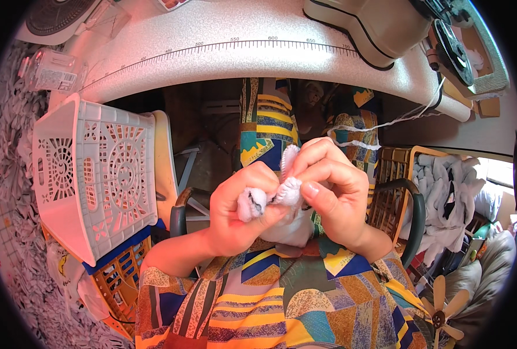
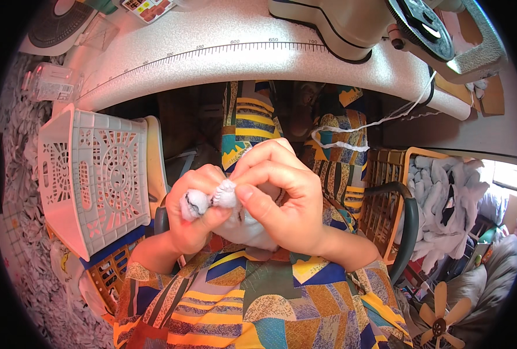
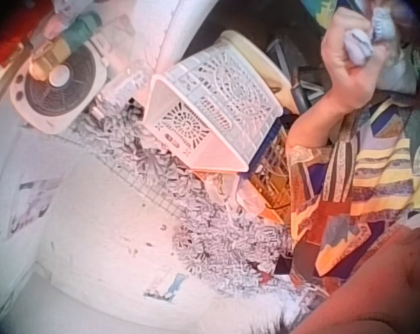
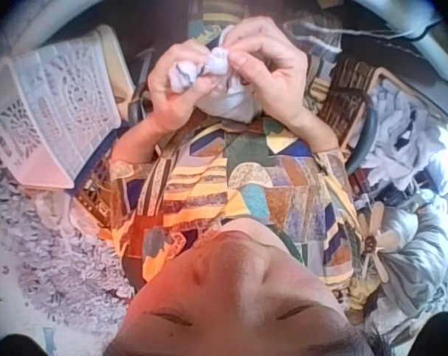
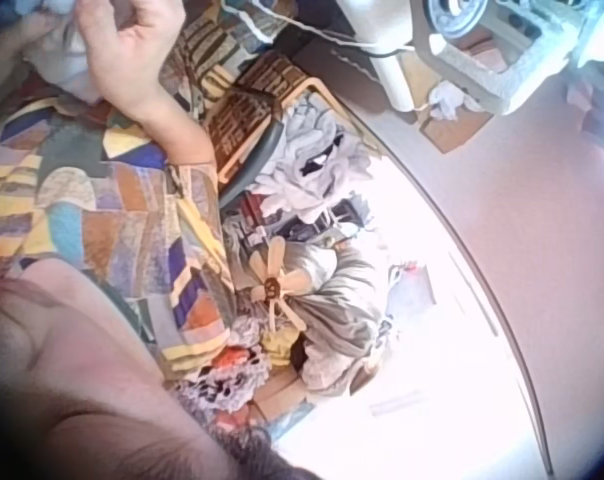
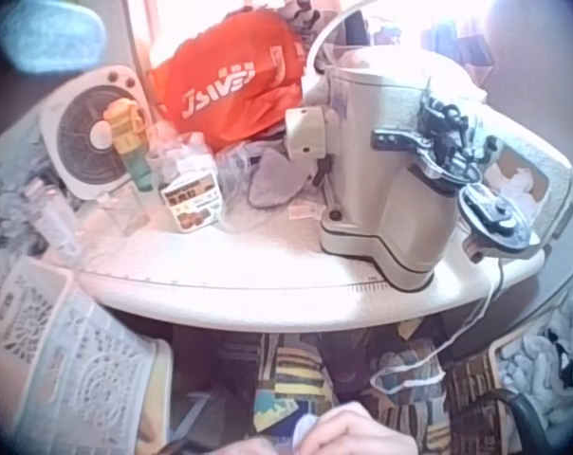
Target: Assembling and sewing fabric parts for a plush toy using a specialized sewing machine.
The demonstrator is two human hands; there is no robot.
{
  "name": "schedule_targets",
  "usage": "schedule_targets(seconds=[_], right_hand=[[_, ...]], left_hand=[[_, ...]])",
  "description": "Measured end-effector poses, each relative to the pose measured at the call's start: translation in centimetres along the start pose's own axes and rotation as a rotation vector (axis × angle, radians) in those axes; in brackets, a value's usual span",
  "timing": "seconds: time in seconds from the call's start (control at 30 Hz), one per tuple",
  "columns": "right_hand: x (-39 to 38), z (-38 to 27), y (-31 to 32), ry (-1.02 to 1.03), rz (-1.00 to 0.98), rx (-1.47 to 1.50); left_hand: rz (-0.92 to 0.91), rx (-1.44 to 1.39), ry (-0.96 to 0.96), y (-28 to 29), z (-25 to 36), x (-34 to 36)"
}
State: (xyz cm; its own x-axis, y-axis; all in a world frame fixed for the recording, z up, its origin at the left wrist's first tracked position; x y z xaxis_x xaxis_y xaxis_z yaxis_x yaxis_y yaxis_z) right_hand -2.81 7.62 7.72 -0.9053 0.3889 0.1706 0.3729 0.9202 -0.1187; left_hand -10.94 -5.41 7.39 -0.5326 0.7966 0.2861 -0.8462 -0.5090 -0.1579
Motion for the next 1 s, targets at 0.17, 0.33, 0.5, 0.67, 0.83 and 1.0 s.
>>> schedule_targets(seconds=[0.17, 0.33, 0.5, 0.67, 0.83, 1.0], right_hand=[[0.2, 0.0, 1.0, 0.112, 0.026, -0.273], [-2.9, 3.1, 2.5, -0.033, 0.124, -0.453], [-6.2, 5.2, 1.0, -0.339, -0.257, -0.302], [-6.6, 4.7, 0.5, -0.094, -0.385, -0.487], [-4.4, 2.8, 3.4, -0.071, 0.035, -0.478], [-3.2, 3.3, 5.1, -0.113, 0.244, -0.38]], left_hand=[[0.193, -0.07, 0.101, 0.9, -0.8, 0.0], [0.493, -0.046, 0.261, 2.2, -2.0, -0.2], [0.642, -0.092, 0.271, 3.0, -2.2, 0.3], [0.677, -0.006, 0.259, 4.4, -3.8, 0.7], [0.477, 0.553, -0.071, 3.6, -3.3, 1.0], [0.05, 0.855, -0.121, -0.2, -1.6, 0.7]])
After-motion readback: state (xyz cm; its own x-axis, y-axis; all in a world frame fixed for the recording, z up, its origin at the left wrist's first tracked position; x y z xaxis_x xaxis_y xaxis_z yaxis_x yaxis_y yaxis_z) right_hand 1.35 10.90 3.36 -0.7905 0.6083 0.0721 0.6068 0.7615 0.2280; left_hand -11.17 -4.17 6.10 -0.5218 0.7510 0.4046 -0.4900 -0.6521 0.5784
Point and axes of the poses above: each hand's wrist, its own x-axis towards the middle knuckle, its own y-axis out of the back of the hand, z = x × y, the point moved 5 cm from there along x, towards the middle knuckle, and after that the axes turned 4 degrees about -y, right-handed, at the moved point
